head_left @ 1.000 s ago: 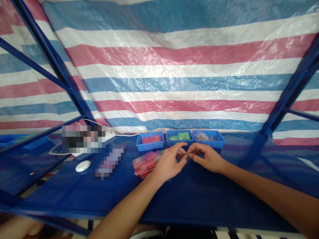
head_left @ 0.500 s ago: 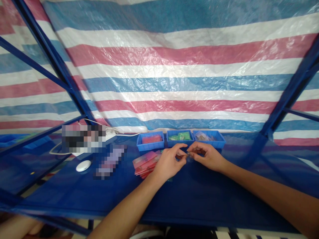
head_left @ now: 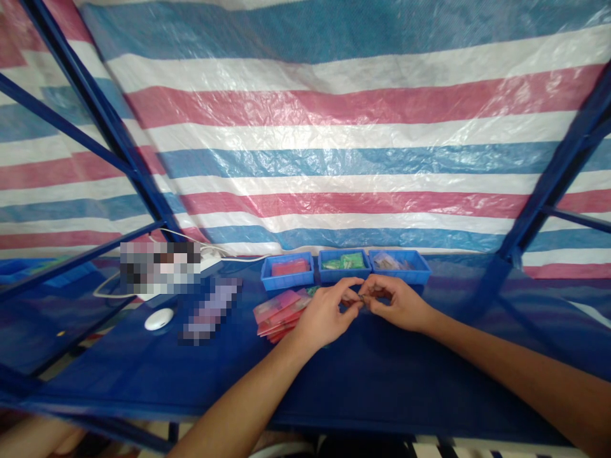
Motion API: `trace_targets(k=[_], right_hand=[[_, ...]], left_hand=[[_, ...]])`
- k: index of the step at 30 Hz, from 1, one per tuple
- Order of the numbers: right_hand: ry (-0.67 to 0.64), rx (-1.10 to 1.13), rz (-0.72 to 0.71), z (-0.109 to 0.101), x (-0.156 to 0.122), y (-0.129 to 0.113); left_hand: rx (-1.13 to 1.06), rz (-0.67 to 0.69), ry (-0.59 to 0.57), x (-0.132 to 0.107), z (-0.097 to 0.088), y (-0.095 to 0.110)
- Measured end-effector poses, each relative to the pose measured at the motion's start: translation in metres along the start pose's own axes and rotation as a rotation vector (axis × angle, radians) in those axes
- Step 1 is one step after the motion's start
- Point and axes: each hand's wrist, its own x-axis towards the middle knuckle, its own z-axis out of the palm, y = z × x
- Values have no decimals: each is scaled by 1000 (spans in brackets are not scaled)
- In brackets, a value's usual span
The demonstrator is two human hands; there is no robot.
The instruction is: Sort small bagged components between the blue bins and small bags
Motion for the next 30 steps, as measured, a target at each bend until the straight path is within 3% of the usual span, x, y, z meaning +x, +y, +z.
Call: trace_targets(k=[17,30], right_hand=[[-30,-27,-35,0,-2,-1],[61,-125,-75,-1,-2,-7]], left_hand=[[89,29,-5,-1,-1,5],[28,-1,-57,-1,1,5]])
